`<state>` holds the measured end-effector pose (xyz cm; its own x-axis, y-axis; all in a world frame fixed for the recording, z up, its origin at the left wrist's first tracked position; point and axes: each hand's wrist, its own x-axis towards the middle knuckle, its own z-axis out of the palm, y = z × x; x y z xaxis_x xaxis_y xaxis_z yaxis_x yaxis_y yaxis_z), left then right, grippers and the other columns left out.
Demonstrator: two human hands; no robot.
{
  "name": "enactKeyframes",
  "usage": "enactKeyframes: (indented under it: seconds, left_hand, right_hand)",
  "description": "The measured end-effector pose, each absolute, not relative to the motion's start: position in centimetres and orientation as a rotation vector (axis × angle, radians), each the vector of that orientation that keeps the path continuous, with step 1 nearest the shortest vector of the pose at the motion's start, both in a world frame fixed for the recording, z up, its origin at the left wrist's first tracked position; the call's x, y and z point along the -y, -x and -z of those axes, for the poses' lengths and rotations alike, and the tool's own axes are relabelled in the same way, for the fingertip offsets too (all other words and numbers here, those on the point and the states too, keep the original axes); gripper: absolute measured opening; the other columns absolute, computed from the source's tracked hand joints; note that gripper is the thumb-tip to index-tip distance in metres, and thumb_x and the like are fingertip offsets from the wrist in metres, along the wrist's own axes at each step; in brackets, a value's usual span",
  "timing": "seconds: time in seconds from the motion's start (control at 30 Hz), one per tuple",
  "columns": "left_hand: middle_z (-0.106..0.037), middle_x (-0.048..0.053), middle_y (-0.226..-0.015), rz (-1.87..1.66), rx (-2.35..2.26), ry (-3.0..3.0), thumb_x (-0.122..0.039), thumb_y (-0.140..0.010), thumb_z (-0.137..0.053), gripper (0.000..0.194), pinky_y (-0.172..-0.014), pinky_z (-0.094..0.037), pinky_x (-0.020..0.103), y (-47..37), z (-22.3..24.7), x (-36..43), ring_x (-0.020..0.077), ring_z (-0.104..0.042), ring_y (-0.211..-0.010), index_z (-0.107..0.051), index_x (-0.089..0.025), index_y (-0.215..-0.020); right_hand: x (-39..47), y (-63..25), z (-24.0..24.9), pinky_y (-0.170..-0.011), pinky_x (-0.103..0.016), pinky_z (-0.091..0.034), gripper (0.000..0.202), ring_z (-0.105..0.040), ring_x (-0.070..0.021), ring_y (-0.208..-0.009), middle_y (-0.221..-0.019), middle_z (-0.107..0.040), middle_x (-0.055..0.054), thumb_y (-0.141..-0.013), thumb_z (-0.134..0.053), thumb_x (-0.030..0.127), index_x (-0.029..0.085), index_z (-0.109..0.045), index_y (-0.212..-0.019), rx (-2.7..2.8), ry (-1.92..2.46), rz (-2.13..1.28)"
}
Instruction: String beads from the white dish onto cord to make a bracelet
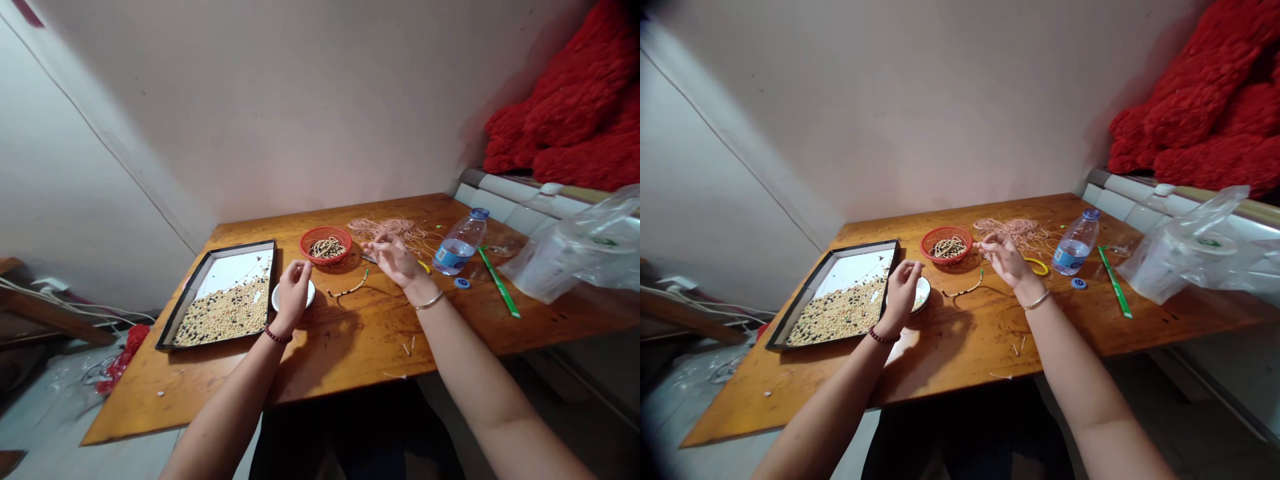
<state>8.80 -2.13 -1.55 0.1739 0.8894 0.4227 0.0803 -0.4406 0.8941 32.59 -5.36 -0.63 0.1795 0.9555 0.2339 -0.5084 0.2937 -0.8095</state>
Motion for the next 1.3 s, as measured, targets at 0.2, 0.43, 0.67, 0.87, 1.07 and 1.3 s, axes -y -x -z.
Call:
enactKeyframes:
  seconds: [0.2,0.43,0.67,0.87,1.07,1.3]
  left_hand:
    - [-0.060,0.001,-0.071,-1.249,-0.969,-1.817,-0.047,-0.083,-0.055,0.032,-0.059,-0.038,0.021,-8.8,1.6,2.3,0.0115,-0.052,-0.064,-0.062,-0.015,-0.080]
    - [-0.067,0.002,-0.076,-0.913,-0.919,-2.075,-0.047,-0.085,-0.053,0.034,-0.061,-0.040,0.022,-8.9,1.2,3.1,0.0129,-0.055,-0.066,-0.067,-0.017,-0.082]
    - [-0.068,0.004,-0.083,-0.724,-0.885,-2.139,-0.044,-0.086,-0.051,0.031,-0.068,-0.045,0.025,-9.0,2.2,3.0,0.0154,-0.059,-0.073,-0.067,-0.017,-0.089]
    - [-0.065,0.008,-0.105,-0.851,-0.800,-2.179,-0.043,-0.085,-0.055,0.028,-0.085,-0.046,0.030,-9.2,2.2,3.2,0.0189,-0.060,-0.096,-0.068,-0.018,-0.087]
    - [-0.069,0.006,-0.095,-0.767,-0.717,-2.106,-0.043,-0.087,-0.053,0.030,-0.073,-0.047,0.026,-9.6,2.2,3.8,0.0167,-0.063,-0.083,-0.068,-0.016,-0.085]
    - [-0.071,0.005,-0.080,-0.840,-0.813,-2.179,-0.043,-0.085,-0.055,0.032,-0.062,-0.044,0.023,-9.6,1.9,4.2,0.0129,-0.059,-0.066,-0.069,-0.015,-0.080]
  right_hand:
    - [5.7,-31.6,1.3,-0.084,-0.035,-0.053,0.013,-0.066,-0.0111,-0.071,-0.071,-0.068,0.009,-0.069,-0.069,0.018,0.026,-0.061,-0.075,0.702,0.526,-1.430]
    - [5.5,-29.5,2.0,-0.039,-0.013,-0.034,0.022,-0.045,-0.0012,-0.047,-0.089,-0.072,-0.002,-0.070,-0.074,0.018,0.019,-0.068,-0.090,0.878,0.806,-1.488]
    - [5.5,-28.1,2.4,-0.034,-0.014,-0.018,0.024,-0.022,-0.0017,-0.041,-0.078,-0.061,0.001,-0.078,-0.060,0.015,0.019,-0.063,-0.101,0.836,0.729,-1.663]
    - [5.9,-27.8,2.0,-0.036,-0.013,-0.015,0.008,-0.019,-0.0041,-0.042,-0.063,-0.037,0.005,-0.084,-0.049,0.026,0.018,-0.051,-0.083,0.770,0.558,-1.895]
    - [6.7,-28.3,1.5,-0.039,-0.013,-0.015,0.016,-0.019,-0.0047,-0.045,-0.061,-0.029,0.006,-0.083,-0.049,0.033,0.018,-0.046,-0.079,0.871,0.464,-2.063]
    - [6.1,-28.1,1.9,-0.038,-0.015,-0.014,0.017,-0.018,-0.0043,-0.044,-0.064,-0.037,0.005,-0.084,-0.051,0.033,0.018,-0.048,-0.078,0.914,0.569,-1.955]
